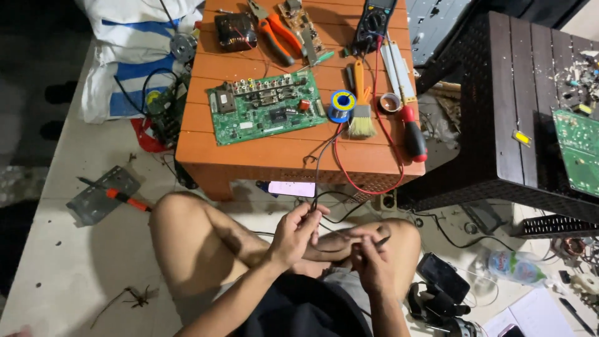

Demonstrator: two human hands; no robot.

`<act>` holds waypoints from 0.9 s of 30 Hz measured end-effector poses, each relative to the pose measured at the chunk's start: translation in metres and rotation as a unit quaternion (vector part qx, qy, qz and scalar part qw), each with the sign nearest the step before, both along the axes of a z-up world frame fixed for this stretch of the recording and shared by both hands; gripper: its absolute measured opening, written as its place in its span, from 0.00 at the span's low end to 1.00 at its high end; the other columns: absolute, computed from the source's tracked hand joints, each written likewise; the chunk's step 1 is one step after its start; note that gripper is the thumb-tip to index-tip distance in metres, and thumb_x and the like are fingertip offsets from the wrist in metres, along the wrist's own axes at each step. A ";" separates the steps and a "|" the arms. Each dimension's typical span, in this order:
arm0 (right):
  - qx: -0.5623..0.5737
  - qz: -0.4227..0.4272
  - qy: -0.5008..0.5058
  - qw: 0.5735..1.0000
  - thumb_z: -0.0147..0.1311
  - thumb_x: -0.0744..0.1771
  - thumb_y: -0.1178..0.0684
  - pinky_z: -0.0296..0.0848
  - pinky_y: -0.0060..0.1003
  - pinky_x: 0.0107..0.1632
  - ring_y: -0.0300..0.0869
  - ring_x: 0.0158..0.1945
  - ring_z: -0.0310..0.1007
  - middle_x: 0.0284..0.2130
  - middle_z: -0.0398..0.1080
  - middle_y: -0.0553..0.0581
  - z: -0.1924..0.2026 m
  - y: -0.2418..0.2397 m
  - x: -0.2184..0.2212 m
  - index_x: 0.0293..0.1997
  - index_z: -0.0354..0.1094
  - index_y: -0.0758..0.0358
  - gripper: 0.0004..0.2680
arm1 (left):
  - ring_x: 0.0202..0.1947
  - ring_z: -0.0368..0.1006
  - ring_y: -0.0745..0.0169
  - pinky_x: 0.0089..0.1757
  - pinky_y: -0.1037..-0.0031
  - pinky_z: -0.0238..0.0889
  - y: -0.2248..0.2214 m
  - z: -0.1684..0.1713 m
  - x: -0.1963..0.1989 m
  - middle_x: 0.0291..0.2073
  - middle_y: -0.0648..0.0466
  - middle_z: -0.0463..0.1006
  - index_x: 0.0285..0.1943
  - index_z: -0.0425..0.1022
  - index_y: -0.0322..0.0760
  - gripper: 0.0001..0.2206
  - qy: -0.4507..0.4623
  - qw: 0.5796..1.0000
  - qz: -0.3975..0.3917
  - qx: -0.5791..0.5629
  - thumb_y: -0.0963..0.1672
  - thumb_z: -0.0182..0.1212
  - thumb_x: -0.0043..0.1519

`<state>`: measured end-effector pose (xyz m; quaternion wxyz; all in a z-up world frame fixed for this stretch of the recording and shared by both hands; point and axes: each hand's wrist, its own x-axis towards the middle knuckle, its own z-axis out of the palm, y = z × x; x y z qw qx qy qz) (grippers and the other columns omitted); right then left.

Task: Soldering components onto a circuit board and inspecting the board for repairs.

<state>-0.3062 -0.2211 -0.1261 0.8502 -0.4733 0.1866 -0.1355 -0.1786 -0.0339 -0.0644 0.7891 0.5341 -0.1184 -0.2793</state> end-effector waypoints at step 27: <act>-0.339 0.308 -0.022 0.888 0.44 0.69 0.39 0.67 0.41 0.57 0.47 0.53 0.70 0.52 0.73 0.61 0.049 0.043 0.069 0.58 0.72 0.72 0.22 | 0.42 0.74 0.51 0.47 0.62 0.69 0.054 -0.077 -0.071 0.44 0.40 0.79 0.61 0.71 0.23 0.20 0.408 0.888 -0.037 -0.210 0.46 0.47 0.67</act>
